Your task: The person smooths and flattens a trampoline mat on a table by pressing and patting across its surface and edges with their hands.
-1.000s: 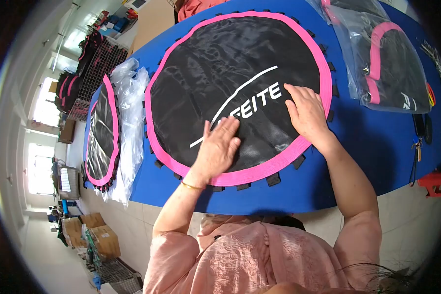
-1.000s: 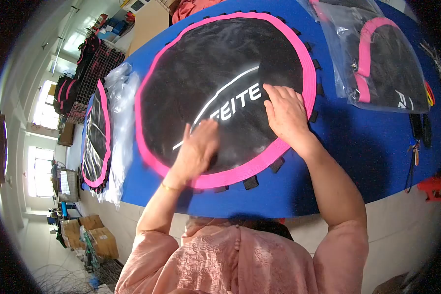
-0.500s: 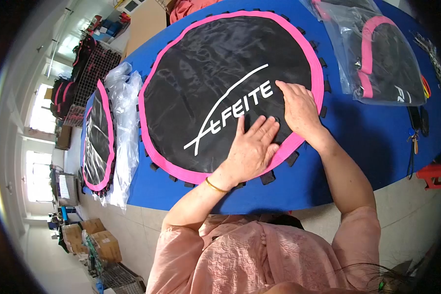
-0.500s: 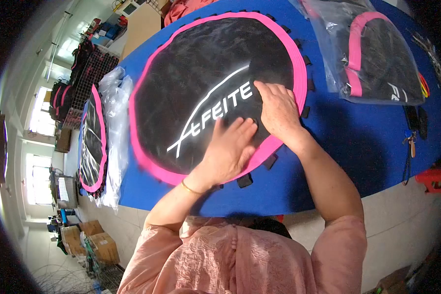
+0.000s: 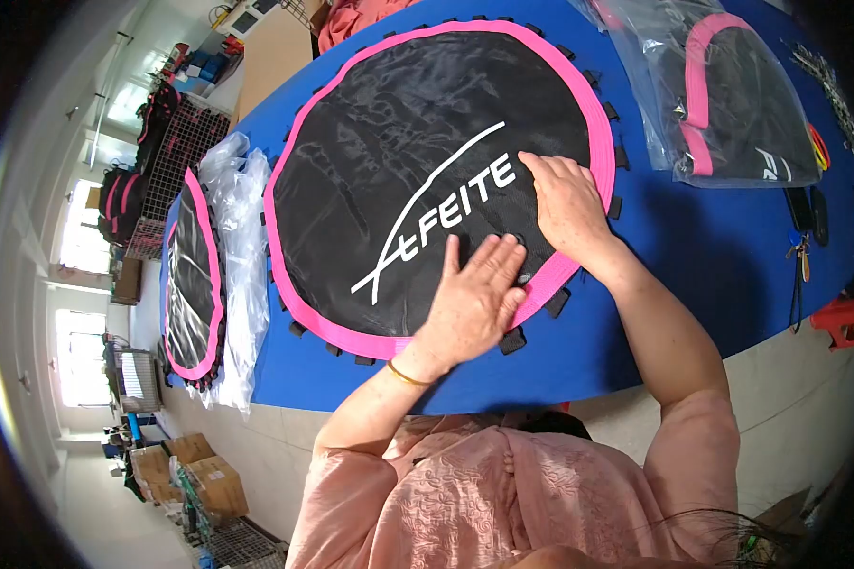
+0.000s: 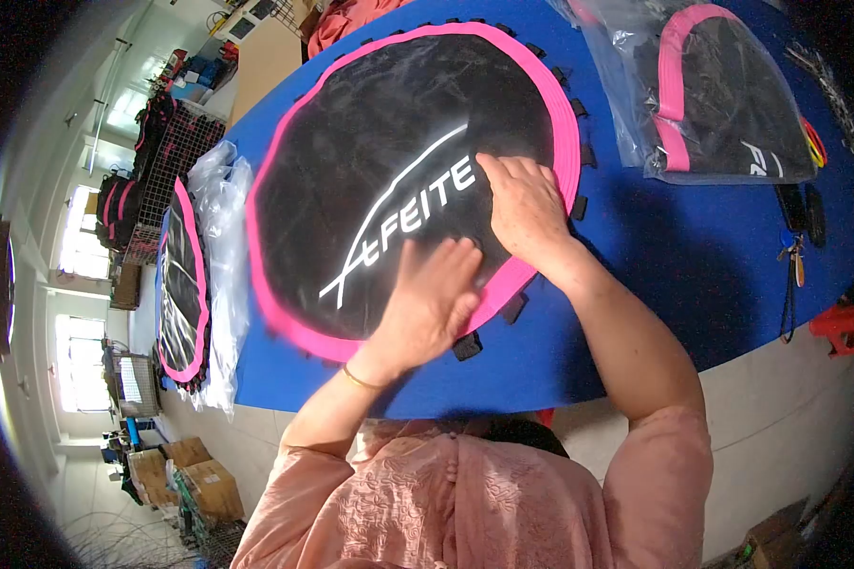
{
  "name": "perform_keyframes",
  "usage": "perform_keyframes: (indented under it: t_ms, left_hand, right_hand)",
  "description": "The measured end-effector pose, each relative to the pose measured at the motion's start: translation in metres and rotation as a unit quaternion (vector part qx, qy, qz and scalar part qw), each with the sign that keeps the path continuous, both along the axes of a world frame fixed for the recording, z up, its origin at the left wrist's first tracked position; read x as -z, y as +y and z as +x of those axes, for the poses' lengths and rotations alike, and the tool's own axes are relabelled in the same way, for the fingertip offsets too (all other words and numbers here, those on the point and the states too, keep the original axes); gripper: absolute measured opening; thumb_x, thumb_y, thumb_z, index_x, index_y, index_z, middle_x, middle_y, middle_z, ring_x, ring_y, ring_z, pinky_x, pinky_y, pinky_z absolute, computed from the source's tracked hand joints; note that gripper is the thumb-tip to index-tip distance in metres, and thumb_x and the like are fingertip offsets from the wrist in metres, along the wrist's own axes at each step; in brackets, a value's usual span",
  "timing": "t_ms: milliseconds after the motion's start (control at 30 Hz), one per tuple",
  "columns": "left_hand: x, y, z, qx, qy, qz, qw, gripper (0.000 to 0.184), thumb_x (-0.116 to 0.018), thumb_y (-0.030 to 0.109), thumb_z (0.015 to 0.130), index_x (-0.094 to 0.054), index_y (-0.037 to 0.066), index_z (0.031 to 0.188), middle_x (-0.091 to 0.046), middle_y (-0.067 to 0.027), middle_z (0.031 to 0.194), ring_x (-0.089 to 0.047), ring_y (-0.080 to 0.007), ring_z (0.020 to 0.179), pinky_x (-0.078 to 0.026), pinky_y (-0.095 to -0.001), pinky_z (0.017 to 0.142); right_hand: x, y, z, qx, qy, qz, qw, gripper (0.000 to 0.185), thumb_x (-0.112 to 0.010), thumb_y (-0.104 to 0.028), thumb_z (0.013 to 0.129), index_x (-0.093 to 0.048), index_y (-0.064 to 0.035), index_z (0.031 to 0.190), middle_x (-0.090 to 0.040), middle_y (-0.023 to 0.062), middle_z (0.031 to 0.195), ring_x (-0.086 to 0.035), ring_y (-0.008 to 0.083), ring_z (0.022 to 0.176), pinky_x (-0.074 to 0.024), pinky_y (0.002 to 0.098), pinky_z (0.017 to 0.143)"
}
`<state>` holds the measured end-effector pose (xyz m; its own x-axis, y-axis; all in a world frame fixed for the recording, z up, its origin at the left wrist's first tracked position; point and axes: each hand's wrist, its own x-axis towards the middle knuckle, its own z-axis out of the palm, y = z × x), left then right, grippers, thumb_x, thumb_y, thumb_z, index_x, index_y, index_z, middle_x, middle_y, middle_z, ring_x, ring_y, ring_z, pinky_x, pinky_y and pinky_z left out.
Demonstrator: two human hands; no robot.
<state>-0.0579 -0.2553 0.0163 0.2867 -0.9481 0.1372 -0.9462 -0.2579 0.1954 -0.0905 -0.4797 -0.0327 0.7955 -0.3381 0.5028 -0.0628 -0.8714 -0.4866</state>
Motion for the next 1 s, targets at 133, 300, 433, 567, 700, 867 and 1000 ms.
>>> perform_keyframes:
  t_ms: [133, 300, 433, 567, 700, 867, 1000]
  left_hand:
    - [-0.001, -0.006, -0.014, 0.017, 0.016, 0.008, 1.0, 0.054, -0.052, 0.036, 0.108, -0.053, 0.002, 0.15, -0.053, -0.0159, 0.156, -0.045, -0.0336, 0.148, -0.018, -0.0671, 0.124]
    - [0.009, -0.007, 0.028, -0.049, -0.041, 0.007, 0.998, 0.052, -0.05, 0.035, 0.108, -0.053, 0.006, 0.151, -0.054, -0.0141, 0.155, -0.049, -0.0347, 0.145, -0.021, -0.0683, 0.123]
    - [0.014, -0.006, 0.055, -0.081, -0.081, 0.019, 0.993, 0.052, -0.05, 0.034, 0.108, -0.052, 0.006, 0.151, -0.055, -0.0145, 0.154, -0.05, -0.0362, 0.143, -0.022, -0.0687, 0.122]
    - [0.008, -0.004, 0.047, -0.056, -0.038, -0.002, 0.998, 0.052, -0.051, 0.034, 0.108, -0.053, 0.005, 0.15, -0.055, -0.016, 0.153, -0.05, -0.0365, 0.143, -0.023, -0.0691, 0.121]
    - [0.005, -0.002, 0.021, -0.023, -0.02, -0.009, 0.999, 0.053, -0.052, 0.036, 0.107, -0.054, 0.004, 0.15, -0.055, -0.0181, 0.153, -0.049, -0.0386, 0.144, -0.022, -0.0691, 0.122]
    - [0.005, -0.004, 0.017, -0.012, -0.019, -0.012, 1.0, 0.057, -0.053, 0.041, 0.107, -0.054, 0.002, 0.149, -0.054, -0.0197, 0.153, -0.048, -0.0432, 0.144, -0.021, -0.0696, 0.122]
    - [0.004, -0.003, 0.018, -0.006, -0.008, -0.013, 1.0, 0.061, -0.056, 0.044, 0.106, -0.054, 0.0, 0.148, -0.054, -0.0198, 0.153, -0.048, -0.0444, 0.144, -0.021, -0.0689, 0.123]
  right_hand:
    - [-0.001, 0.0, -0.001, 0.003, -0.003, 0.002, 1.0, 0.038, -0.056, -0.011, 0.102, -0.059, -0.0061, 0.139, -0.068, 0.0155, 0.127, -0.061, 0.0347, 0.122, -0.0451, 0.048, 0.101]
    - [-0.007, 0.001, -0.003, -0.008, 0.003, 0.009, 1.0, 0.044, -0.063, -0.025, 0.101, -0.059, -0.0053, 0.14, -0.068, 0.0166, 0.127, -0.06, 0.0354, 0.123, -0.0446, 0.0487, 0.103]
    - [-0.01, 0.002, -0.004, -0.007, 0.006, 0.007, 1.0, 0.045, -0.063, -0.027, 0.101, -0.059, -0.0052, 0.14, -0.067, 0.0166, 0.128, -0.06, 0.0352, 0.123, -0.0444, 0.0485, 0.103]
    - [-0.01, 0.003, -0.003, -0.008, 0.015, 0.009, 1.0, 0.052, -0.068, -0.032, 0.098, -0.058, -0.0053, 0.141, -0.067, 0.0172, 0.129, -0.059, 0.0352, 0.125, -0.0435, 0.0483, 0.106]
    - [-0.013, 0.004, -0.006, -0.022, 0.024, 0.009, 0.999, 0.061, -0.073, -0.038, 0.094, -0.057, -0.0056, 0.143, -0.065, 0.0176, 0.133, -0.056, 0.0358, 0.129, -0.0416, 0.0486, 0.11]
    - [-0.021, 0.006, -0.009, -0.04, 0.066, 0.003, 0.997, 0.071, -0.078, -0.041, 0.087, -0.055, -0.0063, 0.145, -0.059, 0.0169, 0.14, -0.051, 0.0353, 0.135, -0.0376, 0.0498, 0.114]
    - [-0.017, 0.005, -0.009, -0.051, 0.072, 0.01, 0.996, 0.076, -0.082, -0.043, 0.083, -0.056, -0.0065, 0.145, -0.057, 0.0156, 0.143, -0.048, 0.0347, 0.138, -0.0348, 0.0497, 0.116]
